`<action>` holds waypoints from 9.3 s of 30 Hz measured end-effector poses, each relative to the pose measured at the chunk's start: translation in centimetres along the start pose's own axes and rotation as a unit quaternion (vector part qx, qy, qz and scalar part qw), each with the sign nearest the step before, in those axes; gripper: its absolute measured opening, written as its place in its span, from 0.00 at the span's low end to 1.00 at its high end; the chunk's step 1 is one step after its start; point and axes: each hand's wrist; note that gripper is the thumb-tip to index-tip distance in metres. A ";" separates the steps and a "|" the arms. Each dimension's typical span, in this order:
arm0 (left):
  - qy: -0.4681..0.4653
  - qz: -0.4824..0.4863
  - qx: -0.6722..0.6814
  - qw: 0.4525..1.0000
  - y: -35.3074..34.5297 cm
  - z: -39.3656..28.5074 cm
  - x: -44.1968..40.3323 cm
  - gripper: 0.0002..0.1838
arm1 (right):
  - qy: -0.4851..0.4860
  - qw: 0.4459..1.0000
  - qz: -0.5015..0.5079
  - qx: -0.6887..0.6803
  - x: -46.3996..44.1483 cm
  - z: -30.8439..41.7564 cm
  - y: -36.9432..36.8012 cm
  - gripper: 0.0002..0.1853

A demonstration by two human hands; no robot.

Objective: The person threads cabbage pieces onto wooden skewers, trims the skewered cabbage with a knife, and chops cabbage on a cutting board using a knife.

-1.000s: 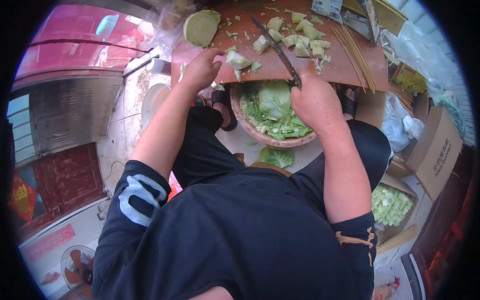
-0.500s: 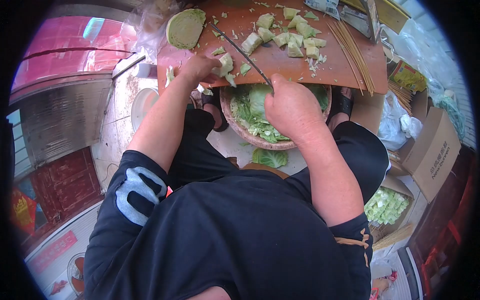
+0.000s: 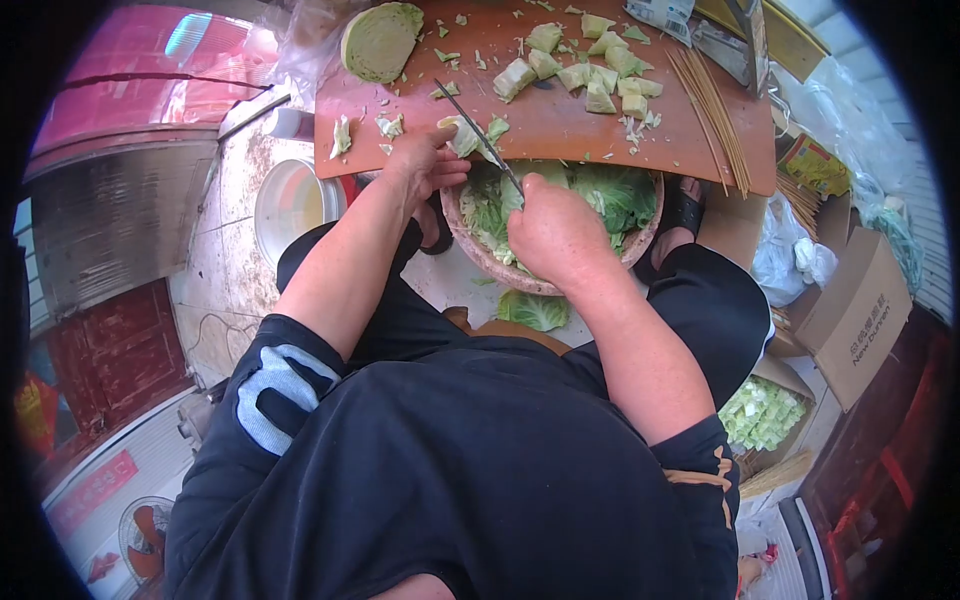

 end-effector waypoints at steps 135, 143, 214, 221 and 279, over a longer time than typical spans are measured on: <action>-0.102 -0.001 -0.059 0.993 1.1 -1.5 -2.4 0.09 | -0.114 0.978 0.037 -0.170 0.3 -2.3 -2.3 0.15; -0.106 -0.009 -0.080 0.991 1.1 -1.2 -3.3 0.08 | -0.042 0.997 0.018 -0.056 0.5 -0.5 -1.2 0.14; -0.122 -0.006 -0.197 0.973 2.6 -3.2 -2.3 0.14 | -0.045 0.997 0.060 0.020 -3.5 1.1 -1.1 0.14; -0.141 -0.026 -0.193 0.971 2.6 -2.9 -2.8 0.13 | -0.029 0.996 0.064 0.048 -3.2 1.8 -0.5 0.12; -0.080 0.029 -0.202 0.976 3.2 -0.7 -1.3 0.18 | -0.030 0.996 0.035 -0.079 -2.3 0.7 -3.0 0.12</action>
Point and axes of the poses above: each hand's wrist, its own x-axis away from the middle knuckle, its own y-axis out of the back of the hand, z = x × y, and after that the axes turned 2 degrees about -y, right-handed
